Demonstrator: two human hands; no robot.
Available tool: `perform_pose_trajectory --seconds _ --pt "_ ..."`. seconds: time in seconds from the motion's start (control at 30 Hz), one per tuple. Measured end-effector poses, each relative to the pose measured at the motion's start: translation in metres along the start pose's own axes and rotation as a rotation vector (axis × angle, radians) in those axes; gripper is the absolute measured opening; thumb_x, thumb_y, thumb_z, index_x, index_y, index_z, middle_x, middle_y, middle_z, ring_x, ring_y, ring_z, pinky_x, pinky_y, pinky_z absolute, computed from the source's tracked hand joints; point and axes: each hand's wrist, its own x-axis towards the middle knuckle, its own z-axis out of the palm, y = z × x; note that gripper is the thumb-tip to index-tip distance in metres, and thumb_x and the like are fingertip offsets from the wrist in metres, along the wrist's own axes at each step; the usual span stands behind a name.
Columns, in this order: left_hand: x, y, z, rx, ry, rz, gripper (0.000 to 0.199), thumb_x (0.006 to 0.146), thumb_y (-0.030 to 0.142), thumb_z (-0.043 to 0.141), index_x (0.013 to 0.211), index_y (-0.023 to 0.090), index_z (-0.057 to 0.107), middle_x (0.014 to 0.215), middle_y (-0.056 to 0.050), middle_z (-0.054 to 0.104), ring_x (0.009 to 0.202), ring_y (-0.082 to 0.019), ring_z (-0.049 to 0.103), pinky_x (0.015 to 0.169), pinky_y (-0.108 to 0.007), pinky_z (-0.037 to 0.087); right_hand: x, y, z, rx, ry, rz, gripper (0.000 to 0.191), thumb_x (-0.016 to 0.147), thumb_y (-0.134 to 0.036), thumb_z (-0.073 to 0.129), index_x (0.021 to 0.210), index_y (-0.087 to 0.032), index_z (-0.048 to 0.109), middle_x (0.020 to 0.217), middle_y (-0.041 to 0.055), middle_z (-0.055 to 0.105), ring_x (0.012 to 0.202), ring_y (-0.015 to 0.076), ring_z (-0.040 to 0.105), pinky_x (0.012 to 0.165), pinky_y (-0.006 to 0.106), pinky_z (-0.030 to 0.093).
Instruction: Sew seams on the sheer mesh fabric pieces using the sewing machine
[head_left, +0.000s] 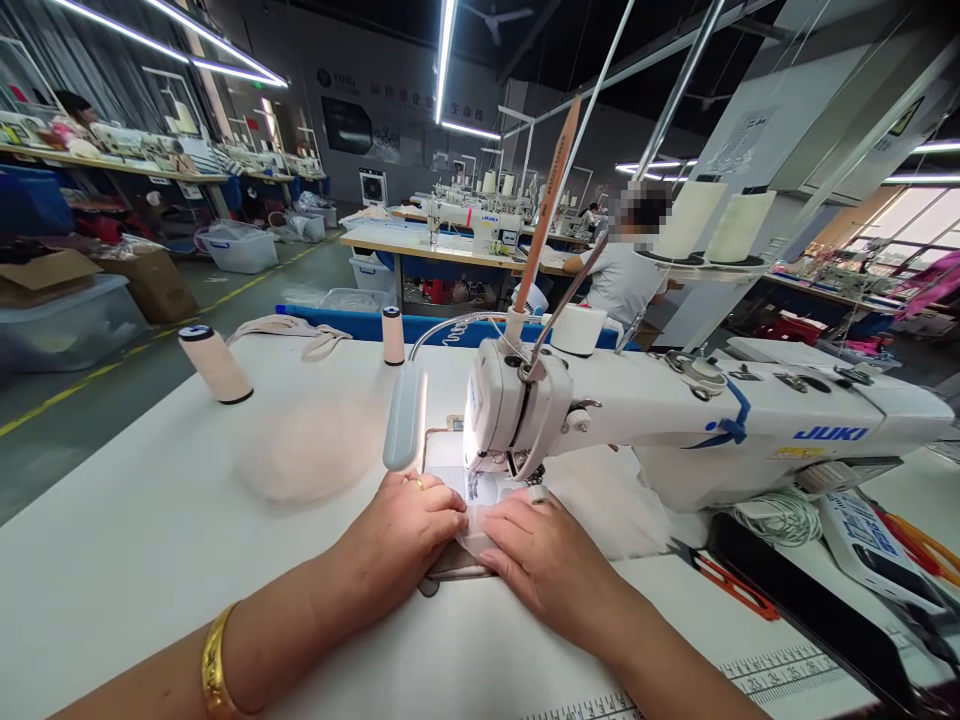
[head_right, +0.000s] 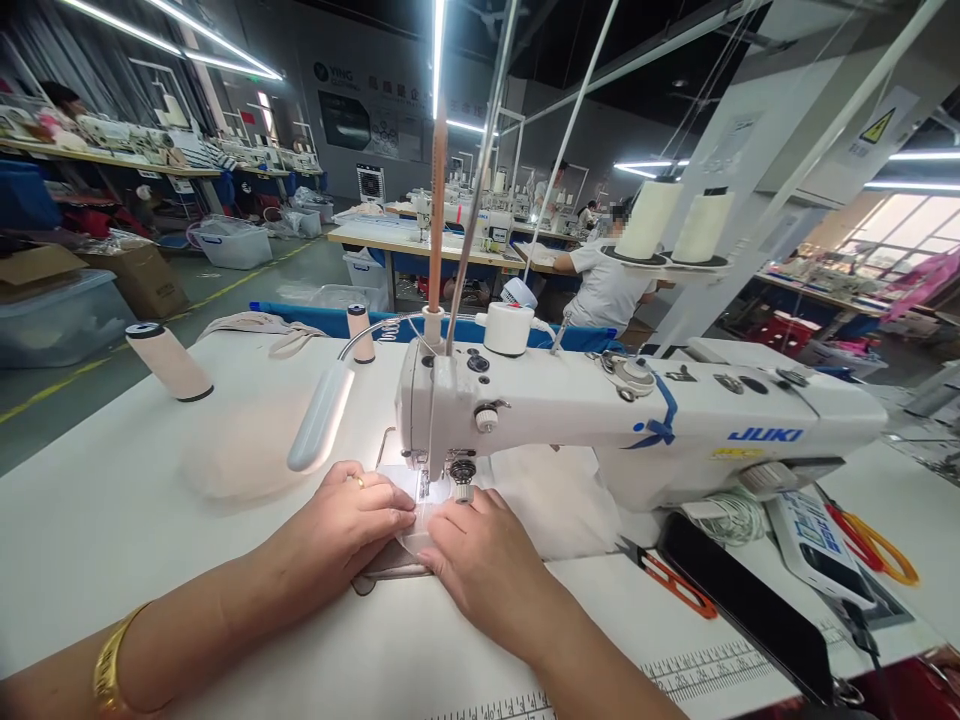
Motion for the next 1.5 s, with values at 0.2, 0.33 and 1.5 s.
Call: perform_pose_trajectory --seconds 0.2,0.33,1.5 --pt "0.003 0.004 -0.008 -0.005 -0.052 0.091 0.03 0.095 0.002 0.048 0.097 0.021 0.071 0.104 -0.001 0.078 0.097 -0.02 0.068 0.087 -0.04 0.034 0.001 0.0 0.001 0.032 0.023 0.0 0.009 0.104 -0.021 0.059 0.096 -0.021 0.062 0.098 0.004 0.068 0.091 0.0239 0.06 0.079 0.038 0.045" --pt "-0.001 0.001 -0.001 0.019 -0.002 0.068 0.029 0.093 0.002 0.05 0.097 0.022 0.071 0.102 -0.001 0.079 0.091 -0.02 0.068 0.086 -0.04 0.034 0.002 0.0 0.003 0.026 0.015 0.01 0.015 0.104 -0.02 0.058 0.09 -0.021 0.058 0.095 0.0044 0.067 0.089 0.0239 0.059 0.073 0.036 0.044" --pt "0.014 0.024 -0.026 0.091 -0.168 -0.158 0.027 0.089 0.032 0.065 0.066 0.019 0.057 0.088 -0.006 0.062 0.084 -0.024 0.058 0.076 -0.039 0.041 0.008 -0.007 -0.003 0.133 0.176 -0.14 0.027 0.104 -0.014 0.044 0.127 -0.022 0.056 0.117 0.0099 0.071 0.109 0.0278 0.063 0.082 0.04 0.051"
